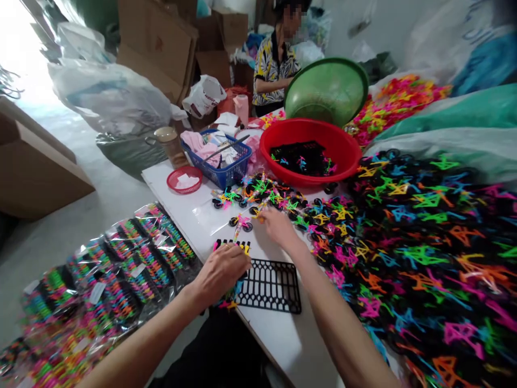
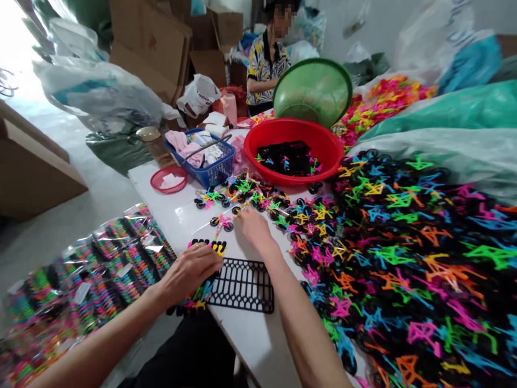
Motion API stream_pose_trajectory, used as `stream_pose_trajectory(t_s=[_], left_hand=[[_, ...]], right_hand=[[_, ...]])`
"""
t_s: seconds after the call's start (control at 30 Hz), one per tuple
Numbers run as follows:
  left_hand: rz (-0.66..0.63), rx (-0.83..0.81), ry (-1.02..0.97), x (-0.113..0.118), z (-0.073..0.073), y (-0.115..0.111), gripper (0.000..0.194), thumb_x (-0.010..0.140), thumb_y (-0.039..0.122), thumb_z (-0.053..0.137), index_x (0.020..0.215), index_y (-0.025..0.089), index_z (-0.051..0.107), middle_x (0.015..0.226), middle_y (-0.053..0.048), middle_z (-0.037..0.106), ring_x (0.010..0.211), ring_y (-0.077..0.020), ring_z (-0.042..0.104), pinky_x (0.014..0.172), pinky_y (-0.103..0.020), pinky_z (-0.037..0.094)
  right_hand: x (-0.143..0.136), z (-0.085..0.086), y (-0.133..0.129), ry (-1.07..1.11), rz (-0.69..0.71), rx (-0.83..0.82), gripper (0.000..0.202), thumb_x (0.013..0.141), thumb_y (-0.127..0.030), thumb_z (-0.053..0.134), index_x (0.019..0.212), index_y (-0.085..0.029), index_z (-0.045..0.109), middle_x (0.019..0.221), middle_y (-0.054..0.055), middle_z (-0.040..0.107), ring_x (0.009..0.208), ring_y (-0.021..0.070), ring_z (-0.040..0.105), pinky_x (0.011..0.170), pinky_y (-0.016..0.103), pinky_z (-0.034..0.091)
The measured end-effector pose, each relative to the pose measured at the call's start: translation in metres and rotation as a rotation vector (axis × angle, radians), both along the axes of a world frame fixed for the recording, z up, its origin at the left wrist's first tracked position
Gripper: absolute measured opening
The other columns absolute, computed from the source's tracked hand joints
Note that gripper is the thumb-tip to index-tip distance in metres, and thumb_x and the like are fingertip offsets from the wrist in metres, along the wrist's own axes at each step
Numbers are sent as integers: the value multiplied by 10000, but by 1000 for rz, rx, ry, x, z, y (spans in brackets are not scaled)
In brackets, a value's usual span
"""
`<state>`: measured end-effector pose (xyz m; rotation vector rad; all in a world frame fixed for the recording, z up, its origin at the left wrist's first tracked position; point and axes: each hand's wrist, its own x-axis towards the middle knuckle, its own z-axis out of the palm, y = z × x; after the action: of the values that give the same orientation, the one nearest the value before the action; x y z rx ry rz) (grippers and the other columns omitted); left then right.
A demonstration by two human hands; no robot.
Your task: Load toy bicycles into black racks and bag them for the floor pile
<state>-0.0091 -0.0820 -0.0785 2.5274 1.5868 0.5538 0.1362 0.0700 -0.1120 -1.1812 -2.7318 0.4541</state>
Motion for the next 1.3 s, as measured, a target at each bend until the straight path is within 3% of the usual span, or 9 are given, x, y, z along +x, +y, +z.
stream_pose_trajectory(t_s=[0.13,0.33,0.5,0.6,0.7,0.87,0.97,1.13,1.3], left_hand=[[-33,16,-3,-4,-2,2,256,948,243,390,839,183,614,799,-20,608,806,-137,549,784,-270,430],[-63,61,-31,-19,-19,34,240,934,249,426,822,171,623,794,-31,620,797,-147,553,787,-283,423],[11,73,-17,-21,-16,56,194,907,260,483,842,154,631,805,-38,617,810,-164,558,773,-298,442],[79,140,-41,-19,2,38,182,907,259,483,913,152,629,925,-65,615,916,-189,548,830,-336,440],[152,175,-144,-15,15,4,165,913,233,468,950,164,614,960,-59,616,928,-176,550,847,-335,438],[65,29,-88,-2,6,-36,174,907,156,442,977,180,600,922,-45,624,914,-175,556,896,-357,431],[78,28,-155,3,-4,-39,163,906,174,463,1010,188,587,931,-32,637,908,-162,561,923,-350,425],[101,92,-203,4,-10,-33,211,891,274,526,1073,173,561,937,-33,647,888,-159,571,883,-329,449],[70,180,-114,4,-17,-33,223,943,190,395,885,170,609,886,-26,655,865,-141,581,874,-309,453]], right_hand=[[-9,7,30,-151,-56,79,246,855,-114,454,1036,-156,614,1100,117,537,1013,213,527,758,260,392],[27,-7,-1,-279,-79,28,214,872,-124,424,957,-155,618,919,98,568,839,200,582,703,266,400],[46,0,2,-230,-143,61,183,869,-160,432,900,-146,612,1057,134,529,913,222,558,709,280,403],[50,5,-18,65,-224,-17,109,839,-210,484,828,-151,575,893,84,574,770,179,562,664,265,409],[39,-4,-71,519,-331,-233,91,806,-253,498,849,-179,526,708,6,559,619,136,526,581,234,409],[0,-43,-145,920,-346,-483,95,777,-278,489,769,-184,493,692,2,556,591,126,510,547,228,411],[-8,-54,-152,895,-357,-453,87,791,-265,454,802,-186,489,692,3,557,597,132,510,550,232,399],[-4,-49,-151,646,-274,-318,125,818,-253,405,866,-187,501,693,11,554,598,147,513,564,244,377],[-5,-43,-143,539,-210,-268,135,839,-242,406,830,-174,522,781,48,571,707,164,546,643,253,396]])
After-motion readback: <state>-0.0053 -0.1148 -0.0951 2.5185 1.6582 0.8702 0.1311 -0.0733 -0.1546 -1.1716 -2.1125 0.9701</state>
